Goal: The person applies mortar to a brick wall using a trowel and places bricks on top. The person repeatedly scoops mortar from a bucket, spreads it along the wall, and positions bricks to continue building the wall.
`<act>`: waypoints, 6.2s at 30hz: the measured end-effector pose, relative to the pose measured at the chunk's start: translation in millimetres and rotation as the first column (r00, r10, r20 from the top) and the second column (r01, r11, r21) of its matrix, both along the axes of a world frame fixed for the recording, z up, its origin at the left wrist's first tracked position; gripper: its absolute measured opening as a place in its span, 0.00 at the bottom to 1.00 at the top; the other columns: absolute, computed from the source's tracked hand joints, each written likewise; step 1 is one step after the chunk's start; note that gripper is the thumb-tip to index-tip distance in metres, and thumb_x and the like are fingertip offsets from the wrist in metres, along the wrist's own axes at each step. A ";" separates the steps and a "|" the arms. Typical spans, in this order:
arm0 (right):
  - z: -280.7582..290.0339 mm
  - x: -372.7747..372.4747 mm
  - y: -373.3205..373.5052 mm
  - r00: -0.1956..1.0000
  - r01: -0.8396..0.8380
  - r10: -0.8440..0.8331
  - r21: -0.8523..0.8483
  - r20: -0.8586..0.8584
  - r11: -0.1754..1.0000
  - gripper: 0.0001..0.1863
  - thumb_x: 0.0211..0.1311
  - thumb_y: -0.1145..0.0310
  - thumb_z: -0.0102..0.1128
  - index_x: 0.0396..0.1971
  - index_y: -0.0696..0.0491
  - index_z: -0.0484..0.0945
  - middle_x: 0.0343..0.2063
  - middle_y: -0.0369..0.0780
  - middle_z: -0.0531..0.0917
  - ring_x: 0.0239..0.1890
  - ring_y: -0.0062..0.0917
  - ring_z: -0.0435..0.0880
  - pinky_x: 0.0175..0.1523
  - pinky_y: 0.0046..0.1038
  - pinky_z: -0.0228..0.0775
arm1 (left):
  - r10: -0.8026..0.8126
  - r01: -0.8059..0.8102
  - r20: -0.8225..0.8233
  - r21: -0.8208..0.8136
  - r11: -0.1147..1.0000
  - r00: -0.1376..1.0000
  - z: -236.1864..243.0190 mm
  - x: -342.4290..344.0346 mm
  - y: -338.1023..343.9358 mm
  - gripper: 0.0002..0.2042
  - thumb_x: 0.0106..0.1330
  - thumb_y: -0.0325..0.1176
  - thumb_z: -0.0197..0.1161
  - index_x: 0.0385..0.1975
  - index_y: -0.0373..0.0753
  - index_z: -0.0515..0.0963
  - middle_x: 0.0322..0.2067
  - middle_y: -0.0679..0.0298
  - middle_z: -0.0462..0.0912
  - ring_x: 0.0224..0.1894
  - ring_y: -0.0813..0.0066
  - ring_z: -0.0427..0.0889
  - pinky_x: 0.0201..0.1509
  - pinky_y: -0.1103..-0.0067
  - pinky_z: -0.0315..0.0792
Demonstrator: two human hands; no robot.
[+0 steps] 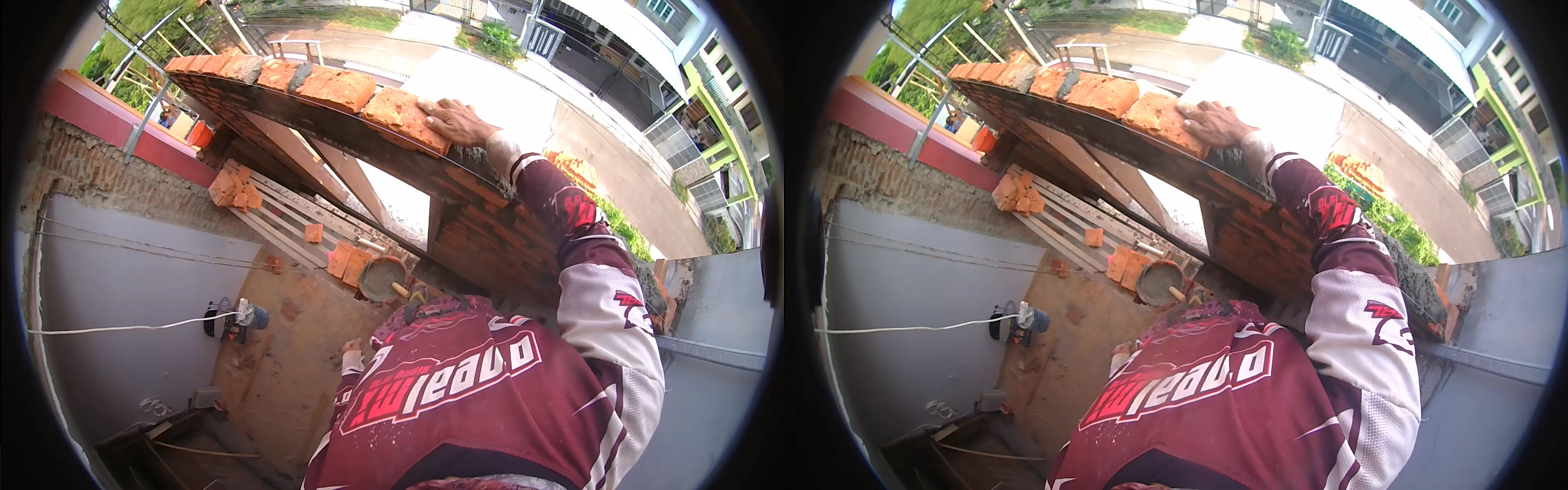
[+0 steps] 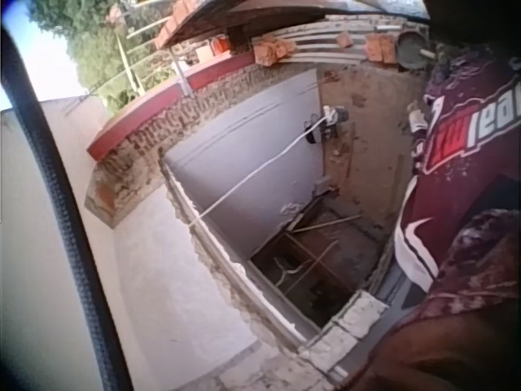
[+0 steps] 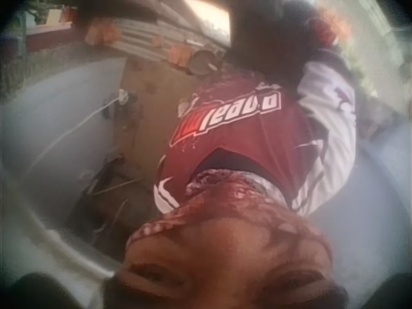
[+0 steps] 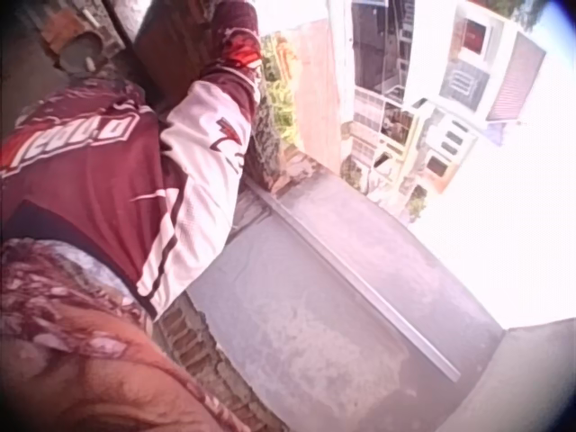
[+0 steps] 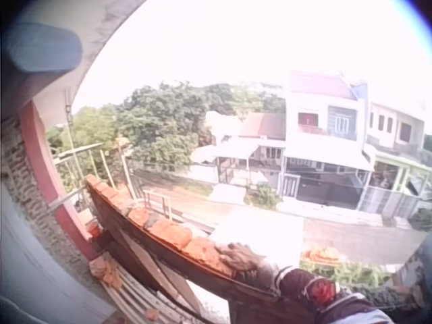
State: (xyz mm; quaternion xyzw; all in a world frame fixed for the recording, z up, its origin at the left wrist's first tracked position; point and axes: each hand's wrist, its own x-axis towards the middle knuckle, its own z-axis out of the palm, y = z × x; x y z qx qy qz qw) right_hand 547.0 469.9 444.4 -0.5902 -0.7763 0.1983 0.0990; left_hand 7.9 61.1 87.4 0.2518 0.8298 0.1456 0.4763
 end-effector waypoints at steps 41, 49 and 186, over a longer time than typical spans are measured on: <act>4.2 -111.8 152.6 0.944 0.309 -0.307 -0.003 -0.121 0.951 0.28 0.74 0.41 0.48 0.51 0.49 0.85 0.51 0.47 0.87 0.58 0.44 0.83 0.67 0.49 0.65 | 0.391 -0.380 0.073 -0.131 0.916 0.918 -52.9 7.2 -94.9 0.10 0.65 0.39 0.68 0.35 0.39 0.83 0.20 0.67 0.80 0.17 0.72 0.76 0.21 0.70 0.71; 8.8 -114.9 144.3 0.950 0.302 -0.299 0.020 -0.086 0.953 0.29 0.74 0.41 0.47 0.50 0.50 0.85 0.51 0.48 0.87 0.59 0.45 0.82 0.66 0.51 0.63 | 0.387 -0.401 0.136 0.095 0.911 0.912 -51.7 -15.1 -53.7 0.15 0.60 0.41 0.72 0.39 0.35 0.86 0.24 0.62 0.86 0.22 0.74 0.81 0.28 0.73 0.76; -419.3 14.8 -411.4 0.928 0.273 -0.351 -0.867 0.124 0.417 0.24 0.69 0.55 0.60 0.60 0.52 0.79 0.54 0.51 0.85 0.59 0.46 0.82 0.66 0.40 0.71 | -0.391 0.411 0.191 -0.668 0.620 0.900 -90.7 263.5 -26.8 0.71 0.48 0.56 0.82 0.81 0.52 0.26 0.75 0.40 0.56 0.77 0.44 0.60 0.77 0.57 0.61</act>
